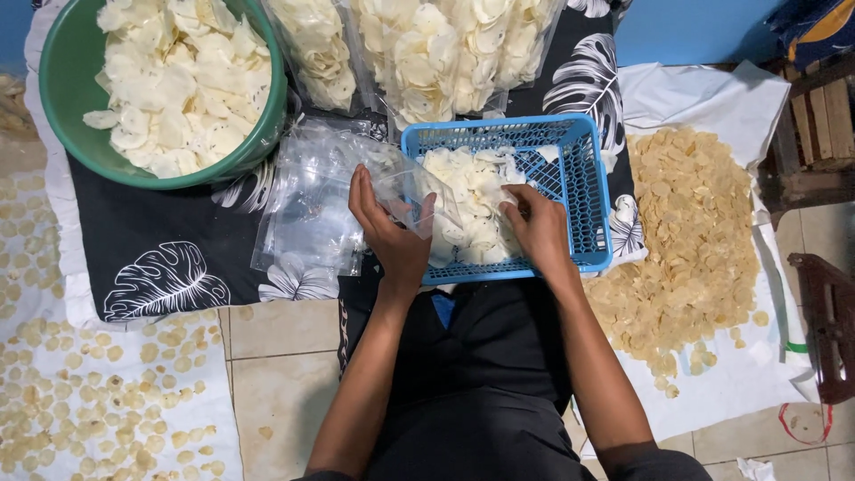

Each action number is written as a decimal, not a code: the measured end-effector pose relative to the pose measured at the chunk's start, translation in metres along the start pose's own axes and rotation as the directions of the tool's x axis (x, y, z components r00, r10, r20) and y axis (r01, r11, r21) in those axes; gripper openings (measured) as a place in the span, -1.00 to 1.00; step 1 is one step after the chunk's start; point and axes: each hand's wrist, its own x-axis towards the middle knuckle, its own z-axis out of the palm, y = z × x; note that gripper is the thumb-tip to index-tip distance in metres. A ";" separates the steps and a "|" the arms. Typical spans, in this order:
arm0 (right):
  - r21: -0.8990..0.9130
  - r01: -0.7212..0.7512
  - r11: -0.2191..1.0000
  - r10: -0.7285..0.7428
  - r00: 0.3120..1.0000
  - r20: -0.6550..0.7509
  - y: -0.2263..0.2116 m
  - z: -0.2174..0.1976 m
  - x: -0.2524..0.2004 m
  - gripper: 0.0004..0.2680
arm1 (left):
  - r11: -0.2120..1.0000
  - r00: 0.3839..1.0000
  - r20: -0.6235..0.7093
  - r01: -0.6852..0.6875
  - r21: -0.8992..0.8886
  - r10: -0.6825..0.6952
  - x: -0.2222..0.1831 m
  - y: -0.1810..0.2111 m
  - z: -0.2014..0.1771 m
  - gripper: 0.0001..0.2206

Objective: Packaging white chips from a basket into clear plastic bags by hand.

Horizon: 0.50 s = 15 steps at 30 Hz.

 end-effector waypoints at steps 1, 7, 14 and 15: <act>-0.002 -0.003 1.000 0.003 1.000 -0.001 0.000 -0.003 -0.002 -0.81 | 1.000 1.000 0.002 0.001 -0.003 -0.001 0.000 0.003 0.000 -0.12; 0.420 -0.032 0.907 0.068 0.995 -0.071 0.011 -0.004 -0.007 -0.84 | 0.999 0.999 0.025 -0.034 -0.030 0.034 0.004 0.010 -0.001 -0.17; 0.511 0.043 0.858 0.044 0.987 -0.158 -0.030 -0.029 -0.027 -0.89 | 0.998 0.998 0.008 -0.058 0.014 0.058 -0.002 0.001 0.003 -0.13; 0.532 0.099 0.841 0.031 0.973 -0.230 -0.040 -0.034 -0.031 -0.89 | 0.998 0.998 0.002 -0.066 0.023 0.066 -0.003 0.000 0.003 -0.12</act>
